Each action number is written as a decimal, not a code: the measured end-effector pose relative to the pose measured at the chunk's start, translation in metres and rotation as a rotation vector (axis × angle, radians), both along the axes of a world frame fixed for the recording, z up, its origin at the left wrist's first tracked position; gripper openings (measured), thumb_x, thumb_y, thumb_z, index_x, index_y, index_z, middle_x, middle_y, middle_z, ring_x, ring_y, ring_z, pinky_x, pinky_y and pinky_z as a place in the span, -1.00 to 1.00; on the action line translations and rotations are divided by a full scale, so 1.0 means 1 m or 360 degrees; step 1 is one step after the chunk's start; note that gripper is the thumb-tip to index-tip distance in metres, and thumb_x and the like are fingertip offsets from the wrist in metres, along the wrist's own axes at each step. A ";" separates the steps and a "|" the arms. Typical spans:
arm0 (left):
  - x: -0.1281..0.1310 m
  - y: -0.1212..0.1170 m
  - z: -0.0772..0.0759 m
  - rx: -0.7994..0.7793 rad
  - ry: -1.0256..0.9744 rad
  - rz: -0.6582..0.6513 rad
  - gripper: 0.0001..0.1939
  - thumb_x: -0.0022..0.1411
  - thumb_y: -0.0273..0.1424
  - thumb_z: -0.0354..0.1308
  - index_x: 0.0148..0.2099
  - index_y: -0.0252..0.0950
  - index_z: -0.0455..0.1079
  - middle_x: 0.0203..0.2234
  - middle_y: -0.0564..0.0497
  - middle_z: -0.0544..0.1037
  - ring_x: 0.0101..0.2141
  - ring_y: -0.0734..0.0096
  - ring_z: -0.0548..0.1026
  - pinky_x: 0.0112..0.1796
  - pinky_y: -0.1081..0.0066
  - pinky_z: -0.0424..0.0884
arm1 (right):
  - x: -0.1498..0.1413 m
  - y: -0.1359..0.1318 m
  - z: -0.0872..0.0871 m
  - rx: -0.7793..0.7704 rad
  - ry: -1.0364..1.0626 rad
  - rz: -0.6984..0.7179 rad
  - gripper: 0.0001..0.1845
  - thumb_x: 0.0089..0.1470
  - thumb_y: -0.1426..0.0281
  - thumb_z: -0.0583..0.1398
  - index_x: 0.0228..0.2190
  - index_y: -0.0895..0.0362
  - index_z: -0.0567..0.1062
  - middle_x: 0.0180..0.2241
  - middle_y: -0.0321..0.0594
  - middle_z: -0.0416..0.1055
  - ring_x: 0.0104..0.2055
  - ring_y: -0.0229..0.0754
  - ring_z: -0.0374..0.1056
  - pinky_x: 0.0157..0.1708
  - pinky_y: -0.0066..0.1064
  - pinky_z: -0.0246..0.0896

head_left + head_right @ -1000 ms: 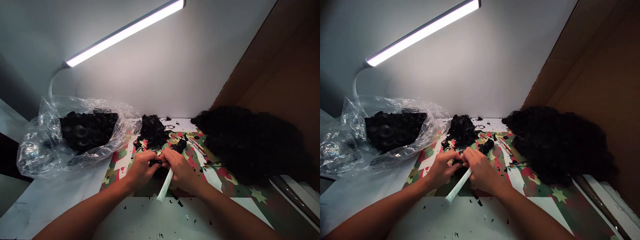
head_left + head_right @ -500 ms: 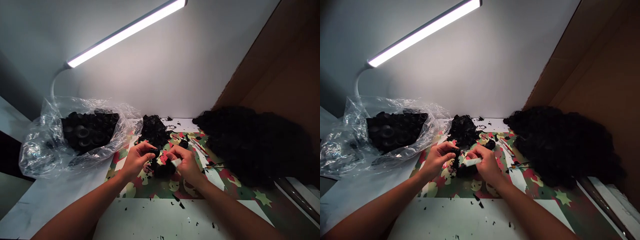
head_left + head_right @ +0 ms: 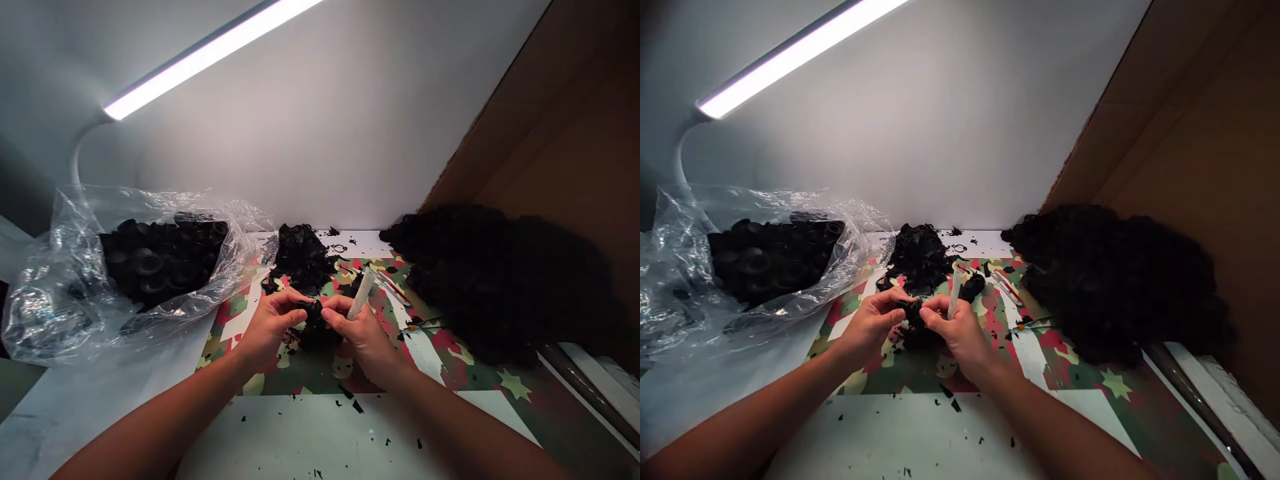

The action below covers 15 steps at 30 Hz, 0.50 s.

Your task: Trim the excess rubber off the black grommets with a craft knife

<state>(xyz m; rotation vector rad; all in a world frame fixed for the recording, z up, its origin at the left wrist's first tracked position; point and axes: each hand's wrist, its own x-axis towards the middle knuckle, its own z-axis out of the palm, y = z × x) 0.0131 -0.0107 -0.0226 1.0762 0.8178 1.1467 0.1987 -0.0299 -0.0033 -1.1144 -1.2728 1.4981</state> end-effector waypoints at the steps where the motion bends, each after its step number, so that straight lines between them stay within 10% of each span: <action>1: 0.002 -0.001 -0.001 -0.0102 -0.0089 -0.0006 -0.72 -0.07 -0.29 0.49 -0.30 -0.30 0.60 -0.39 -0.01 0.60 -0.32 0.35 0.51 -0.24 0.39 0.41 | -0.001 0.000 -0.001 -0.0039 0.0040 -0.0012 -0.67 0.01 0.12 0.31 -0.44 0.13 0.46 -0.56 -0.40 0.15 -0.52 -0.33 0.06 -0.56 -0.47 -0.04; 6: 0.008 -0.004 -0.004 -0.0356 -0.0339 -0.0076 -0.66 -0.14 -0.28 0.53 -0.29 -0.29 0.60 -0.41 -0.01 0.62 -0.35 0.35 0.53 -0.27 0.40 0.41 | -0.003 -0.001 0.001 -0.0165 0.0225 -0.0028 -0.65 -0.05 0.12 0.34 -0.46 0.12 0.41 -0.56 -0.42 0.12 -0.57 -0.36 0.03 -0.61 -0.49 -0.08; 15: 0.004 -0.003 0.003 -0.0013 0.0096 0.0018 -0.67 -0.01 -0.30 0.45 -0.15 -0.25 0.62 -0.32 -0.02 0.56 -0.32 0.38 0.46 -0.25 0.41 0.37 | 0.000 -0.001 0.005 0.0043 0.0024 -0.0033 -0.66 0.04 0.12 0.28 -0.48 0.10 0.37 -0.56 -0.41 0.11 -0.54 -0.33 0.01 -0.57 -0.47 -0.04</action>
